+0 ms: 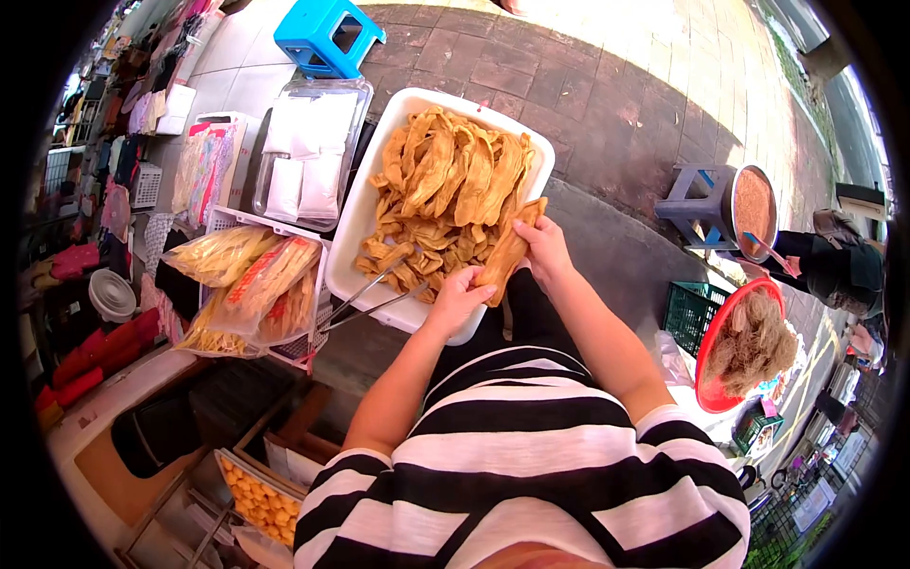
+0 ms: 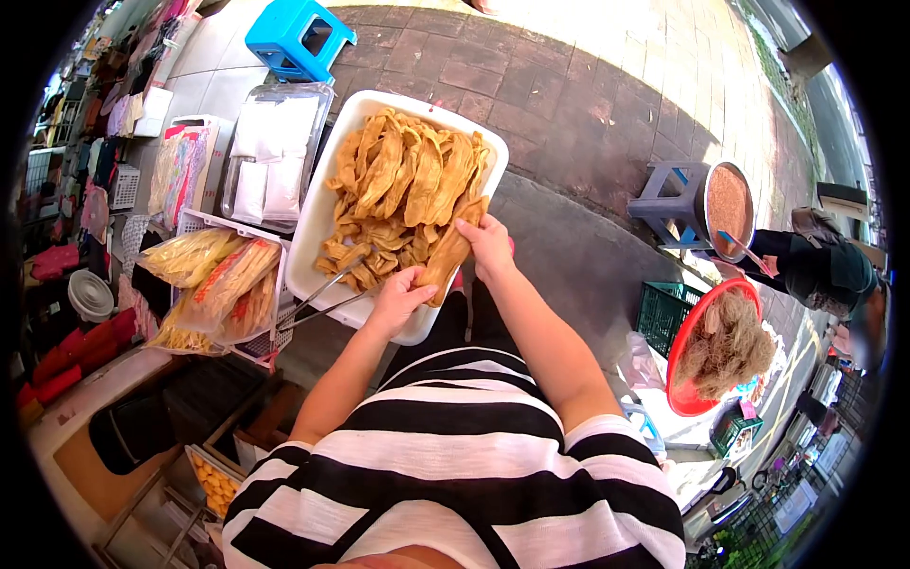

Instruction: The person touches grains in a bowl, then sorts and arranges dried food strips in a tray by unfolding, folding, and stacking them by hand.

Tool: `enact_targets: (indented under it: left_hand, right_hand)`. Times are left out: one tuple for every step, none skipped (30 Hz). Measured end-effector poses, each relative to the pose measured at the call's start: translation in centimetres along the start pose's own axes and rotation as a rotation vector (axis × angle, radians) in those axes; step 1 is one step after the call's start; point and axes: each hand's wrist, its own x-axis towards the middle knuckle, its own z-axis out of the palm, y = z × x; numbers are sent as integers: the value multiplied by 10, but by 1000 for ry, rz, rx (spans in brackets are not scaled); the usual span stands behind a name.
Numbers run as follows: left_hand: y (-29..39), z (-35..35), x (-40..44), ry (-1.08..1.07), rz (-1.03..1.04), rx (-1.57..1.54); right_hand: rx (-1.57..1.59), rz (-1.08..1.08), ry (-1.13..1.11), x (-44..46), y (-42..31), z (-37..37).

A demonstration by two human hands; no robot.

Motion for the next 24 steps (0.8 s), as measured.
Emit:
enact_targets:
  left_hand:
    - [1,2,2,-25,-3,-58]
    - [-1,2,3,-37,-8,-83]
    - [-3,1,5,-54,-13,-107]
    - [-3,0,6,-73,-18,-131]
    - [-4,-1,7,-68,-45,-219]
    - [2,-2,3,-61,-75,-309]
    - [5,-2,1,-54,-104,-400]
    - [5,-3,1,-45,-104,-436]
    - [6,-4,1,-36,-101,-471]
    - [7,-5,1,-25,-98,-507]
    - [9,-6,2,-11,-82,-534]
    - [13,-9,6,3,-67,-559]
    - [17,-11,12,17,-52,-584]
    - [15,-16,22,114,-20,-550]
    - [9,-23,36,213,12,-515]
    - [4,-30,50,314,42,-479]
    - [2,-36,65,372,32,-455]
    - [-1,-41,79,429,23,-431]
    - [-6,-44,91,456,10,-429]
    - [-12,-46,102,481,-2,-428]
    - [-18,-46,107,505,-15,-427]
    - [-26,-45,109,522,2,-444]
    - [-35,-45,110,539,18,-462]
    - [-36,-40,107,556,33,-481]
  right_hand:
    - [67,40,27,3,2,-4]
    - [138,78,56,7,4,-9]
    - [210,112,87,9,3,-10]
    - [217,107,81,13,1,-10]
    - [219,103,75,16,-1,-12]
    - [220,102,71,16,-5,-11]
    - [212,118,64,15,-7,-10]
    - [204,133,55,14,-9,-8]
    - [196,148,44,14,-13,-5]
    - [196,142,36,18,-13,-4]
    - [197,138,28,24,-13,-3]
    - [201,135,20,30,-13,-1]
    - [158,107,45,39,-16,0]
    - [41,85,55,52,-22,0]
    - [-75,65,63,65,-32,1]
    - [-193,48,69,74,-39,5]
    - [-229,2,84,71,-54,23]
    - [-266,-45,98,69,-66,40]
    - [-352,-50,88,90,-61,36]
    - [-437,-56,77,109,-54,31]
    - [-425,-16,72,111,-56,36]
    - [-390,-36,100,113,-51,39]
    - [-358,-54,128,114,-45,41]
    - [-326,-71,158,112,-40,44]
